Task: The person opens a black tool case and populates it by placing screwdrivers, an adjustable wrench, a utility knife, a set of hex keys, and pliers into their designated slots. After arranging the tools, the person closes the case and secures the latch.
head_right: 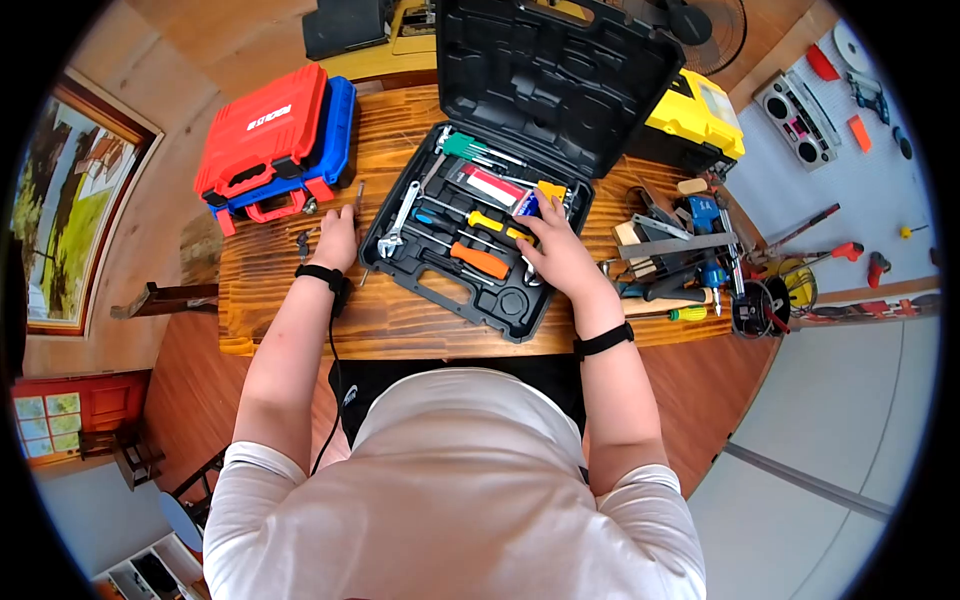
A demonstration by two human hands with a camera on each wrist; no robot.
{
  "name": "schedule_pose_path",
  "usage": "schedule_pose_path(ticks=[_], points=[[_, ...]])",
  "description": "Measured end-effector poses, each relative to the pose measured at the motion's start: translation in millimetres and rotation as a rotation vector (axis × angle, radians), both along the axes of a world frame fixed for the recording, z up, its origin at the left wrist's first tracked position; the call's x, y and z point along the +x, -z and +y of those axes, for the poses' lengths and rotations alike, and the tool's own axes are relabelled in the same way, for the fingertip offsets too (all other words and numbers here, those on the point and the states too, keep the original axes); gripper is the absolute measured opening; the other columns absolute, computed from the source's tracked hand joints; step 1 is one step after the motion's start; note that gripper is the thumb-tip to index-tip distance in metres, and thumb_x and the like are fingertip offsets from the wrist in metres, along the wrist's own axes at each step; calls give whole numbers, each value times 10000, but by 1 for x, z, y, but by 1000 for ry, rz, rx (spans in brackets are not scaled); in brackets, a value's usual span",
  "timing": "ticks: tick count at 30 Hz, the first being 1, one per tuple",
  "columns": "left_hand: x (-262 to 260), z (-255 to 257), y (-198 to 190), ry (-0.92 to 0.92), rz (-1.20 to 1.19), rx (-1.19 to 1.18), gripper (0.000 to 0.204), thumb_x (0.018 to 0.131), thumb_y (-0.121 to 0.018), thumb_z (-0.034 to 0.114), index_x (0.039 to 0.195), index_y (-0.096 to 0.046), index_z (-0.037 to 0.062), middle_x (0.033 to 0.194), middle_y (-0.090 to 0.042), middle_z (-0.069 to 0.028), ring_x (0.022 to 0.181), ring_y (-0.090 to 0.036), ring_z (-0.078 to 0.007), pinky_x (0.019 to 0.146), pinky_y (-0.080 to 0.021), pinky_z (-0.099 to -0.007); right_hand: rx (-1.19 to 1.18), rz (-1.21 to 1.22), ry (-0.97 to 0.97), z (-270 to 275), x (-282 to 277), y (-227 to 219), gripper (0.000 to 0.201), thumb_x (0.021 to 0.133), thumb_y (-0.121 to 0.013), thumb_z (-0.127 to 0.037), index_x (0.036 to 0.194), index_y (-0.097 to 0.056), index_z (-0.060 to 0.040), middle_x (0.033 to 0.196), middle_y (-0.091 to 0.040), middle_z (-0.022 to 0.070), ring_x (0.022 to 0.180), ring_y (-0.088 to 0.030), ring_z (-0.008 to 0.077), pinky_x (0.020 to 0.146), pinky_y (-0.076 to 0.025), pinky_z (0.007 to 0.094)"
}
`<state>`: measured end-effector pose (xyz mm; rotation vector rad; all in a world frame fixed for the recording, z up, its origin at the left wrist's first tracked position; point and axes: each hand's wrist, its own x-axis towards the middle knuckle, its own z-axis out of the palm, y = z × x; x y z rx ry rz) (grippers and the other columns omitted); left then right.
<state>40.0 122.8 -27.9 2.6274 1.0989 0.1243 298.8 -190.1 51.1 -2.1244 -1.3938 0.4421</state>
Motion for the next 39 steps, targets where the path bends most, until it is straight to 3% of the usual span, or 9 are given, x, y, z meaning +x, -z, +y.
schedule_pose_path(ticks=[9, 13, 14, 15, 18, 23, 28, 32, 39], points=[[-24, 4, 7, -33, 90, 38, 288, 930, -488, -35, 1216, -527, -48, 1193, -599, -312, 1121, -588, -470, 974, -496, -498, 108, 84, 119, -27, 8, 1, 300, 972, -643, -138, 1263, -665, -71, 1603, -375, 220, 1518, -290, 396, 1207, -302, 429], [-40, -5, -21, 9, -398, 17, 343, 921, -580, -38, 1263, -571, -20, 1117, -633, -264, 1043, -611, -449, 928, -504, -469, 157, 135, 75, -28, 4, 4, 299, 970, -638, -131, 1259, -661, -59, 1553, -449, 220, 1478, -375, 380, 1195, -323, 425], [-38, -12, -36, -4, -443, -96, 344, 929, -588, -37, 1272, -565, -22, 1098, -644, -244, 991, -643, -414, 883, -527, -445, 216, 42, 67, -25, 0, 5, 300, 965, -643, -120, 1256, -659, -48, 1438, -568, 202, 1364, -524, 346, 1119, -418, 394], [-34, -23, -50, -19, -486, -210, 346, 936, -595, -36, 1280, -560, -25, 1079, -655, -224, 939, -674, -379, 839, -550, -422, 214, 47, 70, -24, -5, 5, 300, 965, -643, -120, 1256, -659, -48, 1438, -568, 202, 1364, -524, 346, 1119, -418, 394], [-9, -75, -81, 150, -654, -383, 361, 957, -598, -38, 1312, -536, -25, 1027, -677, -160, 855, -723, -216, 753, -587, -340, 238, 498, 29, -8, -24, 12, 247, 985, -643, -124, 1212, -667, -32, 1159, -710, 114, 1042, -679, 197, 889, -529, 285], [42, -150, -79, 460, -500, -639, 426, 924, -642, -41, 1333, -542, 24, 946, -652, -74, 821, -687, -148, 751, -575, -293, 193, 347, 131, -5, -29, 7, 242, 952, -638, -141, 1134, -684, 11, 876, -734, 168, 836, -729, 278, 784, -567, 346], [94, -196, -50, 537, -347, -666, 491, 888, -667, -10, 1350, -505, 17, 946, -678, -117, 851, -689, -219, 756, -554, -336, 226, 236, 452, -49, 3, 19, 189, 956, -617, -137, 1056, -690, 4, 876, -720, 202, 816, -715, 335, 749, -556, 381], [124, -215, -36, 595, -388, -672, 421, 982, -544, -24, 1395, -491, 39, 1082, -655, -212, 897, -699, -314, 774, -587, -367, 274, 193, 514, -78, 4, 34, 181, 941, -638, -115, 1058, -689, 14, 916, -711, 210, 848, -707, 331, 773, -553, 379], [132, -219, -33, 730, -374, -411, 407, 922, -640, 64, 1319, -574, 4, 1108, -622, -234, 1016, -630, -403, 900, -530, -412, 289, 265, 482, -94, -6, 34, 169, 937, -646, -102, 1039, -684, 27, 915, -711, 209, 843, -709, 322, 777, -554, 369]])
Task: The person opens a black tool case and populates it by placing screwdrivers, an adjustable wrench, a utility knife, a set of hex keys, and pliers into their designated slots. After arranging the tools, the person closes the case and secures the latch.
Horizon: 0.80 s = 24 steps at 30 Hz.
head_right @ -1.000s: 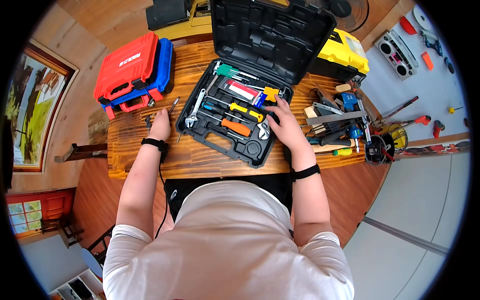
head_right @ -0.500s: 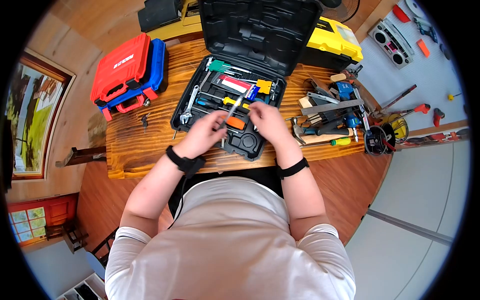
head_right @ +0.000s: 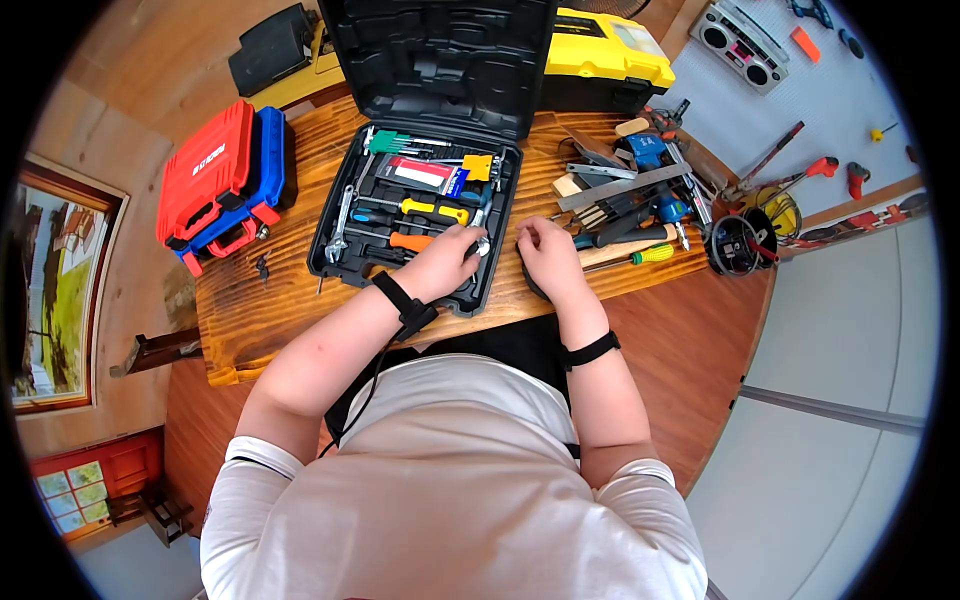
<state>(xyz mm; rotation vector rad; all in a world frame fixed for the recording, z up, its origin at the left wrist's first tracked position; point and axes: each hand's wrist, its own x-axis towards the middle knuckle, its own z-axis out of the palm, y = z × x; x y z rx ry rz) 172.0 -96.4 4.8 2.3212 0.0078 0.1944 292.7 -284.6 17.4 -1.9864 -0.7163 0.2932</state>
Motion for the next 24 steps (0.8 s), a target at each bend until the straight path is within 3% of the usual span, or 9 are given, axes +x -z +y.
schedule_pose_path(ticks=[3, 5, 9, 13, 16, 18, 20, 24], points=[[-2, -4, -8, 45, -5, 39, 389, 926, -650, 90, 1293, -575, -17, 1101, -612, -220, 965, -649, -374, 866, -540, -408, -5, 12, -46, 5, -5, -6, 165, 940, -643, -102, 1037, -685, 25, 917, -711, 209, 845, -712, 319, 774, -556, 368], [-6, -4, -20, 110, 115, -43, 358, 934, -653, 96, 1267, -585, -16, 1105, -605, -211, 927, -666, -339, 836, -550, -389, -7, 10, -63, 8, -6, -9, 165, 941, -642, -103, 1037, -685, 24, 918, -712, 210, 847, -713, 320, 775, -557, 370], [-24, 20, -31, 145, 47, 6, 314, 951, -654, 111, 1234, -605, -16, 1076, -621, -180, 901, -677, -306, 798, -556, -368, -6, -6, -95, 14, -8, -3, 161, 943, -639, -102, 1042, -688, 16, 913, -709, 203, 841, -708, 319, 762, -553, 364], [-80, 67, -60, -119, -48, 41, 214, 955, -621, 102, 1127, -658, -19, 1028, -680, -203, 919, -678, -362, 806, -553, -400, -25, -69, -103, 16, -15, -8, 151, 945, -638, -97, 1040, -691, 7, 902, -708, 174, 823, -693, 296, 734, -539, 350], [-131, 119, -51, -407, 44, 124, 198, 929, -610, 111, 1068, -670, -17, 1033, -689, -230, 973, -655, -422, 873, -539, -452, 26, -40, -123, 20, -17, -5, 141, 967, -613, -82, 1050, -681, 9, 898, -713, 156, 804, -699, 261, 727, -540, 341], [-166, 164, -23, -592, 131, 351, 234, 930, -622, 125, 1102, -652, -32, 1078, -664, -255, 1012, -636, -441, 906, -527, -469, 14, -25, -134, 27, -21, -6, 138, 972, -608, -77, 1053, -677, 11, 894, -714, 149, 803, -702, 253, 723, -539, 333], [-192, 189, -2, -738, 224, 389, 285, 932, -633, 140, 1156, -627, -35, 1148, -621, -281, 1057, -610, -457, 935, -516, -478, 10, 4, -151, 34, -24, -10, 137, 972, -611, -80, 1051, -678, 10, 895, -714, 148, 800, -702, 247, 717, -537, 328], [-209, 201, 20, -712, 239, 314, 372, 922, -680, 163, 1224, -600, -38, 1213, -587, -275, 1132, -581, -450, 982, -502, -453, 18, -4, -248, 55, -38, -22, 143, 972, -612, -84, 1062, -680, 3, 891, -706, 143, 797, -700, 246, 700, -536, 325]])
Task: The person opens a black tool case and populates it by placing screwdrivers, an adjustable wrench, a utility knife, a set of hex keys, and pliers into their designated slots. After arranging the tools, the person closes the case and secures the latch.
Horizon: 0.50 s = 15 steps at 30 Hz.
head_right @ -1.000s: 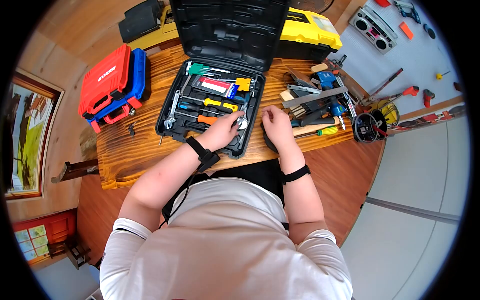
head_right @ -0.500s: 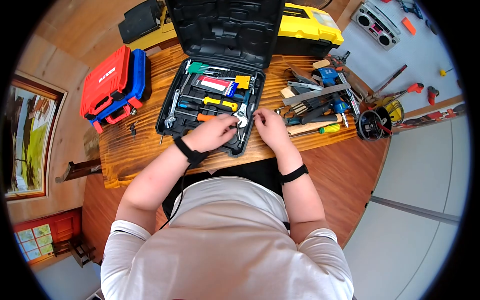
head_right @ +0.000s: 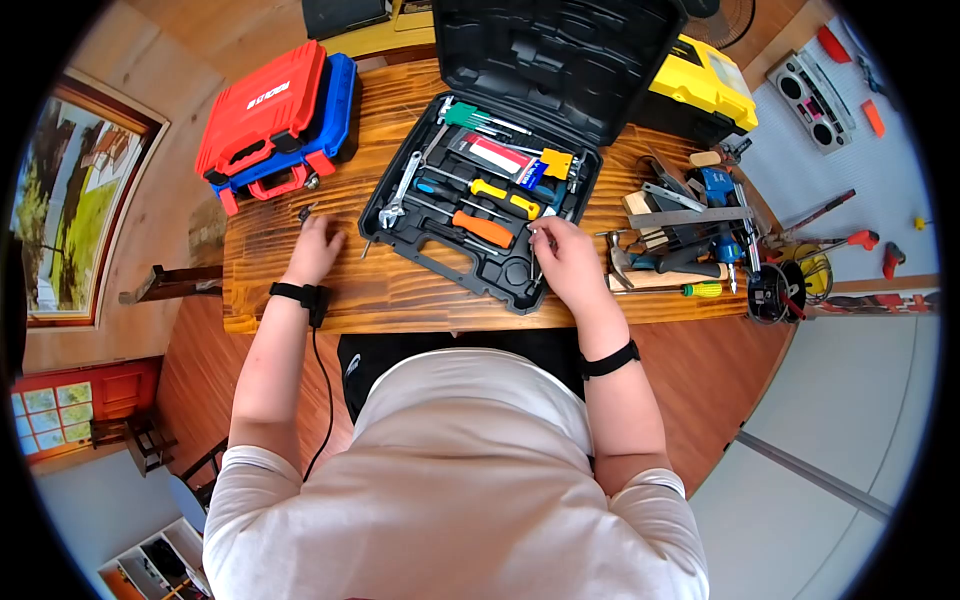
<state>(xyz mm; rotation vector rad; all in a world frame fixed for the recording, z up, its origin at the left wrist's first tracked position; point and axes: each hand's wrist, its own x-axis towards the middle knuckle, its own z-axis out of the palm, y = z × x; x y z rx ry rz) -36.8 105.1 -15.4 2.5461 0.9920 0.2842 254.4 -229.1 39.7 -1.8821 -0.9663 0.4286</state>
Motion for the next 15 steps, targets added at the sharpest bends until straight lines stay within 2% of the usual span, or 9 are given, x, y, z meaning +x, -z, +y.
schedule_pose_path(ticks=[1, 2, 6, 7, 10, 11, 12, 13, 15], points=[[4, -8, -4, 28, 7, -133, 466, 910, -727, 208, 1279, -584, -39, 1228, -581, -256, 1144, -586, -420, 996, -493, -429, -13, 14, -26, 5, -2, 0, 148, 971, -611, -80, 1076, -681, -2, 895, -704, 147, 806, -701, 251, 709, -542, 327], [8, -18, -7, 94, 21, -124, 518, 886, -757, 221, 1290, -576, -47, 1262, -555, -255, 1174, -571, -410, 1015, -480, -427, -17, 10, -34, 10, -7, -6, 148, 971, -611, -80, 1076, -681, -2, 895, -704, 147, 806, -701, 251, 709, -542, 327], [26, -36, -2, 174, 23, -80, 430, 827, -767, 138, 1156, -584, -69, 1222, -541, -261, 1141, -558, -447, 991, -488, -439, -40, -24, -87, 30, -25, -20, 154, 974, -605, -90, 1080, -677, -5, 898, -704, 160, 791, -699, 272, 722, -552, 334], [30, -41, -6, 142, 50, -89, 281, 834, -676, 39, 1082, -585, -57, 1221, -551, -284, 1103, -582, -456, 980, -497, -471, -47, -22, -102, 33, -27, -21, 155, 975, -604, -95, 1077, -677, -5, 902, -703, 165, 793, -699, 275, 720, -552, 336], [28, -27, 8, 149, 184, 4, 236, 845, -584, -43, 1081, -584, -54, 1199, -567, -295, 1085, -595, -461, 971, -505, -474, -71, -32, -128, 41, -31, -25, 157, 975, -606, -107, 1071, -677, -5, 913, -703, 175, 791, -700, 281, 713, -552, 339], [25, -21, 11, 151, 191, 24, 268, 843, -521, -90, 1105, -566, -61, 1148, -586, -309, 1056, -603, -475, 952, -514, -486, -95, -56, -144, 42, -31, -26, 154, 988, -597, -96, 1079, -671, 4, 910, -709, 149, 810, -699, 240, 724, -550, 318], [20, -16, 14, 149, 189, 21, 268, 843, -521, -90, 1105, -566, -61, 1148, -586, -309, 1056, -603, -475, 952, -514, -486, -119, -79, -160, 43, -32, -26, 151, 1002, -589, -85, 1087, -666, 13, 908, -714, 122, 829, -698, 199, 735, -547, 296], [16, -12, 13, 68, 154, 49, 275, 849, -518, -79, 1121, -556, -64, 1131, -592, -312, 1047, -605, -478, 942, -516, -495, -120, -79, -162, 43, -33, -25, 151, 1002, -589, -85, 1087, -666, 13, 908, -714, 122, 829, -698, 199, 735, -547, 296], [2, 7, 26, -40, 35, 148, 285, 868, -502, -50, 1151, -527, -61, 1115, -596, -322, 1024, -612, -485, 911, -519, -515, -68, -60, -139, 43, -33, -19, 153, 974, -604, -104, 1068, -678, -7, 898, -710, 157, 771, -696, 280, 695, -549, 344]])
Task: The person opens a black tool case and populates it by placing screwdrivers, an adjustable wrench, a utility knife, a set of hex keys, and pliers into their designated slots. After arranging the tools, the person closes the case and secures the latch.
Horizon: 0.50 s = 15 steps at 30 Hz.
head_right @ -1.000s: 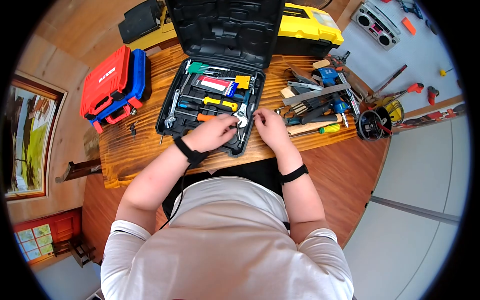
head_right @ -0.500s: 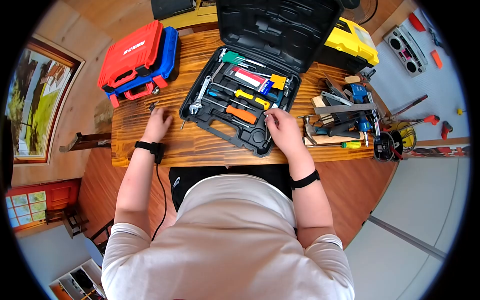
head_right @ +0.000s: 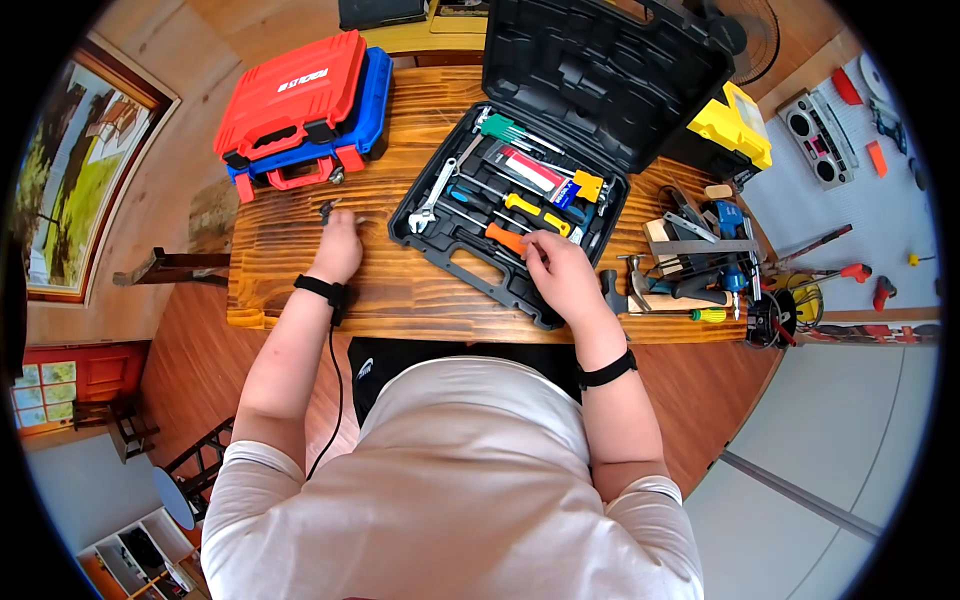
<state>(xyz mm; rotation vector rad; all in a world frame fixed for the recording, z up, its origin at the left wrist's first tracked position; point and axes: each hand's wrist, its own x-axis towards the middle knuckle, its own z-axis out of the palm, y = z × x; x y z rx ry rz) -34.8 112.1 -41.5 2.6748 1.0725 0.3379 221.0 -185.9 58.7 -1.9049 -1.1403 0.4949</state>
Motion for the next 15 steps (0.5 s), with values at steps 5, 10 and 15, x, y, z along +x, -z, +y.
schedule_pose_path(ticks=[5, 10, 15], points=[[-16, 33, -12, -380, 46, 9, 478, 917, -590, 285, 1234, -465, -50, 1164, -606, -331, 1061, -622, -494, 927, -522, -534, -24, -14, -21, 3, 2, 2, 152, 973, -602, -99, 1066, -677, -5, 887, -709, 154, 763, -691, 289, 688, -546, 344], [-15, 57, 15, -325, 151, -165, 389, 946, -549, 282, 1109, -514, -70, 1112, -636, -353, 1005, -656, -502, 905, -537, -548, 2, -119, -182, 1, 7, -4, 151, 943, -619, -118, 1020, -683, -4, 924, -689, 202, 874, -666, 395, 765, -536, 440], [-12, 21, -4, -110, 189, -126, 351, 940, -569, 256, 1064, -524, -69, 986, -674, -336, 937, -667, -491, 844, -549, -538, 3, -83, -54, -22, 39, -12, 173, 961, -599, -116, 1053, -690, -2, 922, -704, 192, 858, -691, 357, 763, -548, 393]])
